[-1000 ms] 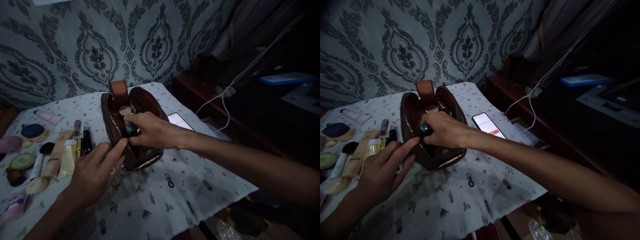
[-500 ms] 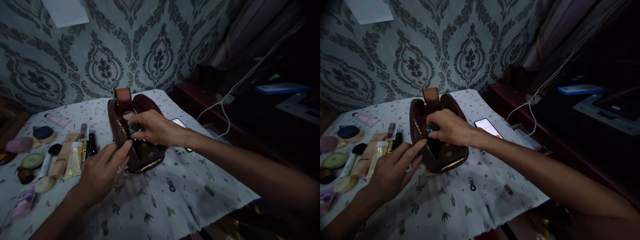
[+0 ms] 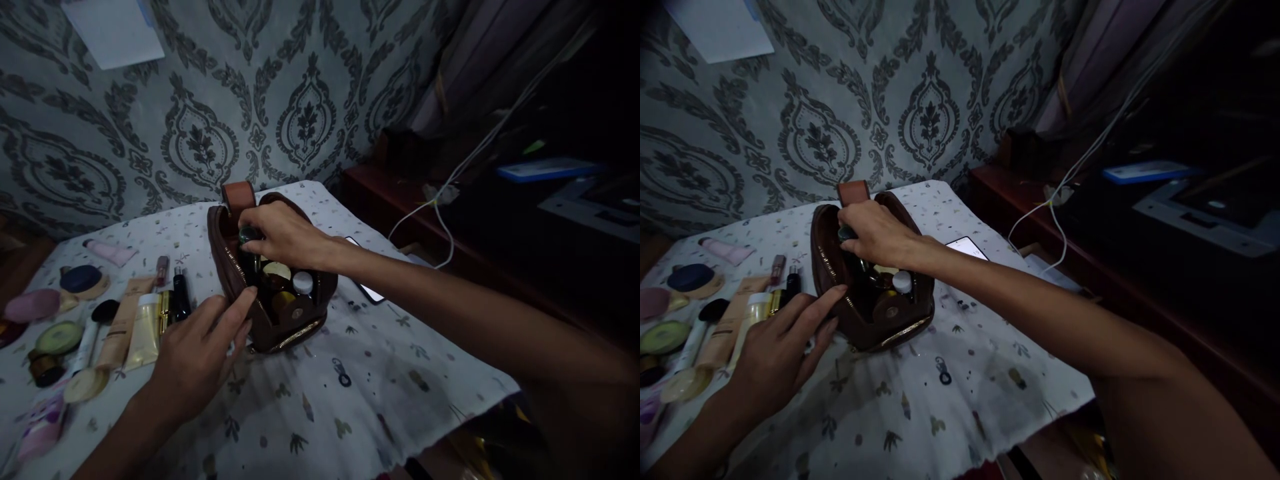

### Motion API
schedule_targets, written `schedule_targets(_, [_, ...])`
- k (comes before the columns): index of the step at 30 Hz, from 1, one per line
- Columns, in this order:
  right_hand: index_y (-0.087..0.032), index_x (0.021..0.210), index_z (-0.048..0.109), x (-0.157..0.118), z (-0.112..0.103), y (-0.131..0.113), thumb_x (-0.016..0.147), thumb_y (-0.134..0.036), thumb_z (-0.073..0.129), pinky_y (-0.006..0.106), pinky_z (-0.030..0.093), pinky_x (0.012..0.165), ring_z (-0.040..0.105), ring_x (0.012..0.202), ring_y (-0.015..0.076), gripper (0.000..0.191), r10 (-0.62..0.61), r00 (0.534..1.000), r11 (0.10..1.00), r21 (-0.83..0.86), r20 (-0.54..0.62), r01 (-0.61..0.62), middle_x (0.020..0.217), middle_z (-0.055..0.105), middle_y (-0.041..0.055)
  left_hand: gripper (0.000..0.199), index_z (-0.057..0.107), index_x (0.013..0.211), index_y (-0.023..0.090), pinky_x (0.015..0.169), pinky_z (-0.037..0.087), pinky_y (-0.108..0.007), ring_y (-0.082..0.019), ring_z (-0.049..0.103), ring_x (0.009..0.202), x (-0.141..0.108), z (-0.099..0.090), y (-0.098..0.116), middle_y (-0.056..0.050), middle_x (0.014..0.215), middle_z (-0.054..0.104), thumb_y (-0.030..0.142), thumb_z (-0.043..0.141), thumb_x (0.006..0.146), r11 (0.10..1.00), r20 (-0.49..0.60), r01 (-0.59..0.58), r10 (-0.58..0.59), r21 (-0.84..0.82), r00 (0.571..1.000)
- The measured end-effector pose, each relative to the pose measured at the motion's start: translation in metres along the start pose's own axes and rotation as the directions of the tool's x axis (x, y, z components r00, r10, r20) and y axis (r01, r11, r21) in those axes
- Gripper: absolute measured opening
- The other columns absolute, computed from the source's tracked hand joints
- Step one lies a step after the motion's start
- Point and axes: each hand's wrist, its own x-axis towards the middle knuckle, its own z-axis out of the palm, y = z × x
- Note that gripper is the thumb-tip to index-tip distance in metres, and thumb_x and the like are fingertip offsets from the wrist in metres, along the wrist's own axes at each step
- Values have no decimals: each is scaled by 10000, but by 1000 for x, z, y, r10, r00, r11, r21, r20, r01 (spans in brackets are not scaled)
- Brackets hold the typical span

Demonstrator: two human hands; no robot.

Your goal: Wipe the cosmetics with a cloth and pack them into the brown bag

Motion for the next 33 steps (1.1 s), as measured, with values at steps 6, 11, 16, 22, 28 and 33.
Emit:
schedule_targets(6, [-109, 1036, 685, 7, 2, 4, 859, -183, 675, 268, 358, 737, 606, 915, 199, 192, -26, 987, 995, -95, 160, 41, 992, 701, 94, 335, 485, 1323, 142, 540, 401, -230, -128, 570, 660, -2, 2, 0, -18, 809, 561, 204, 417, 1001, 1000, 9, 10, -10, -13, 1000])
schedule_targets(11, [-102, 1107, 676, 5, 3, 0, 876, -171, 660, 285, 389, 769, 636, 978, 233, 241, -49, 977, 988, -137, 207, 78, 1036, 717, 122, 345, 470, 1340, 152, 538, 405, -229, -128, 571, 660, -3, 2, 0, -10, 793, 549, 213, 409, 1005, 1000, 15, 16, -15, -15, 1000])
schedule_targets(16, [-103, 1137, 670, 1, 3, -4, 883, -163, 649, 292, 410, 788, 644, 1010, 239, 262, -62, 975, 985, -144, 215, 94, 1070, 718, 131, 349, 470, 1343, 153, 547, 412, -236, -141, 586, 686, -3, 2, 1, -17, 808, 550, 216, 409, 1006, 1000, 6, 22, -22, -6, 1000])
schedule_targets(22, [-117, 1225, 636, 2, 8, 2, 866, -211, 671, 305, 444, 822, 647, 1059, 258, 373, -36, 984, 988, -142, 174, 62, 1107, 714, 135, 362, 443, 1364, 164, 568, 429, -225, -150, 602, 712, -3, -2, 2, -20, 815, 566, 218, 394, 1010, 1000, 22, 22, -22, -10, 1000])
schedule_targets(28, [-112, 1318, 560, -2, 4, 3, 836, -194, 709, 312, 459, 885, 625, 1136, 260, 512, -16, 995, 997, -68, 99, 23, 1213, 682, 147, 389, 408, 1402, 176, 541, 427, -224, -150, 607, 703, -3, -5, 2, -20, 827, 572, 242, 368, 1021, 999, 53, 26, -24, -33, 998])
schedule_targets(33, [-127, 1164, 660, 0, 1, 1, 859, -190, 677, 292, 454, 833, 654, 1059, 245, 312, -9, 994, 997, -79, 110, 18, 1119, 714, 128, 399, 396, 1414, 192, 542, 433, -214, -149, 616, 719, -3, -4, 2, -15, 825, 571, 245, 375, 1018, 998, 74, 39, -35, -43, 997])
